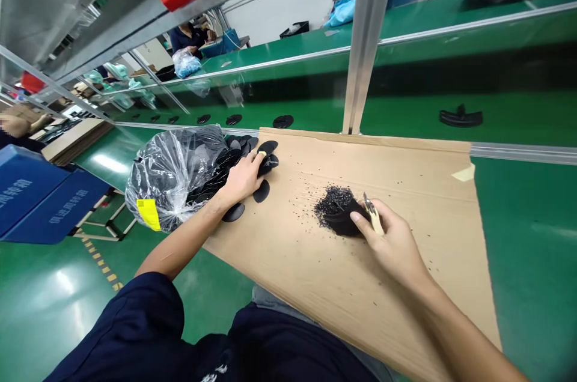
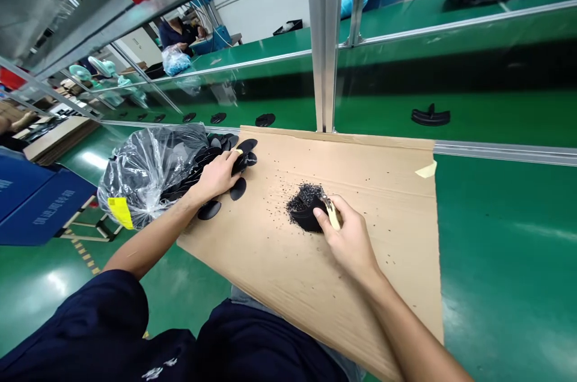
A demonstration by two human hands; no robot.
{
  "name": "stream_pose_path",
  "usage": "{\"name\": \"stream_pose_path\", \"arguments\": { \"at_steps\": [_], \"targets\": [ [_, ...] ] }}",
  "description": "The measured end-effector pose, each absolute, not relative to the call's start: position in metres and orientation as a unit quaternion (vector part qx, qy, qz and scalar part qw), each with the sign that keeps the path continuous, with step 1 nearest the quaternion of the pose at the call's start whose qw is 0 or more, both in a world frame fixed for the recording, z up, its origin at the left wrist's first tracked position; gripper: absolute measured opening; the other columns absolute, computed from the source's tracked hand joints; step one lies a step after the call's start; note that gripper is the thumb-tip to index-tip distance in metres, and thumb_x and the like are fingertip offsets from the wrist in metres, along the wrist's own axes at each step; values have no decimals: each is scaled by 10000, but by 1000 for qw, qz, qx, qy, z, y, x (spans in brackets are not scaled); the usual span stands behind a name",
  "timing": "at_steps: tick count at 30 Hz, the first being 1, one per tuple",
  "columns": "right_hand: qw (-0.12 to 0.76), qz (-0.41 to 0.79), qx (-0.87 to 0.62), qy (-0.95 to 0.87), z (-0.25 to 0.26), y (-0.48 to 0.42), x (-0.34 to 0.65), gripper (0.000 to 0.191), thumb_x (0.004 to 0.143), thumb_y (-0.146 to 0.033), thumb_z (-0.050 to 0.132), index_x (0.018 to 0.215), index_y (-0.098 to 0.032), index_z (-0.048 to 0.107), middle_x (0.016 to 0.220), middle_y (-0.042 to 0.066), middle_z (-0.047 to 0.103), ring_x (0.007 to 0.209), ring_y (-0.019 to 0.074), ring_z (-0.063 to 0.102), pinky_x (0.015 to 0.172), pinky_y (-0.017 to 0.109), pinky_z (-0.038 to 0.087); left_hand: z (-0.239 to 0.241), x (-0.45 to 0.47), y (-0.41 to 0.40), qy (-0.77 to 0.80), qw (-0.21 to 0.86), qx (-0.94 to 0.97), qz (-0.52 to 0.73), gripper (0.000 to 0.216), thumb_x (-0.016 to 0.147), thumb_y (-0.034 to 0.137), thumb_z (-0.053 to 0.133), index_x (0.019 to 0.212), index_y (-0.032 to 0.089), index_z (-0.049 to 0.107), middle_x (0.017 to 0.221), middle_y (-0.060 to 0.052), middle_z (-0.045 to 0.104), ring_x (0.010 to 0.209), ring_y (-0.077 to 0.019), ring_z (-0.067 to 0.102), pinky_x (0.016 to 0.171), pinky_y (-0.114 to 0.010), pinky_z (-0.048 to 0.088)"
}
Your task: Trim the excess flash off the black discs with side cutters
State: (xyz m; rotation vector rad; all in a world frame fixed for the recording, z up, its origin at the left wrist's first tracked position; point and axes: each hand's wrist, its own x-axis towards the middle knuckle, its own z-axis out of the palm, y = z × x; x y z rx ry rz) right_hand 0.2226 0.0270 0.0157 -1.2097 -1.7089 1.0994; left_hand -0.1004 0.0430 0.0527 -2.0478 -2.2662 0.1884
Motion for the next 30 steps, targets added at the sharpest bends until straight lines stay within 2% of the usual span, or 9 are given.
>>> {"name": "stream_pose_path", "arguments": {
  "at_steps": [5,10,13,16,18,22,25,28,30],
  "targets": [
    [377,429,-475,-670,16,27,224,312,894,-522,602,932,-214,639,859,38,696,787,220,613,729,320,483,52,-105,34,-697,-38,-714,57,746,830,379,739,1476,189,418,1559,-196,434,1367,-379,521,1083,-482,493],
    [379,430,-470,-671,16,26,224,271,899,-485,590,919,-218,635,855,37,691,782,217,607,726,320,475,62,-120,29,-658,-114,-740,83,886,745,477,806,1501,218,423,1641,-184,344,1490,-388,397,1189,-496,391],
    [380,426,-469,-674,16,26,224,268,902,-483,584,906,-218,631,824,28,674,763,210,596,712,319,469,67,-125,36,-643,-108,-757,43,682,830,472,721,1429,214,518,1574,-154,461,1471,-349,431,1191,-483,391],
    [379,422,-468,-678,15,26,224,279,904,-488,583,906,-214,634,831,33,681,765,212,600,704,321,466,68,-121,53,-639,-60,-765,-44,345,951,362,551,1230,190,656,1334,-119,660,1282,-292,589,1131,-456,447],
    [380,421,-468,-678,15,27,224,270,900,-474,589,919,-209,640,857,40,696,786,219,613,724,329,473,62,-113,69,-654,-35,-750,-93,252,960,283,505,1078,182,703,1160,-111,717,1143,-277,641,1066,-442,485],
    [383,421,-471,-674,15,26,223,258,895,-453,590,952,-208,646,873,43,702,794,225,623,750,346,481,44,-94,101,-677,-44,-722,-138,152,877,157,561,934,170,701,986,-103,730,967,-259,673,942,-403,528],
    [390,419,-465,-675,16,25,224,257,902,-458,588,949,-212,647,865,43,697,797,225,618,756,352,489,37,-85,116,-674,-57,-719,-163,167,821,74,551,880,157,684,904,-97,723,894,-239,673,909,-386,534],
    [396,429,-464,-666,19,23,225,258,906,-465,595,929,-214,653,847,39,693,804,223,628,751,348,505,41,-75,115,-656,-68,-723,-205,216,861,88,504,981,146,673,935,-88,720,914,-205,669,935,-363,532],
    [408,456,-450,-650,21,21,225,274,902,-474,611,962,-212,665,896,50,714,861,236,653,794,360,528,44,-61,106,-608,-133,-734,-270,243,913,155,491,1091,144,657,950,-73,713,932,-180,668,949,-341,532]
  ]
}}
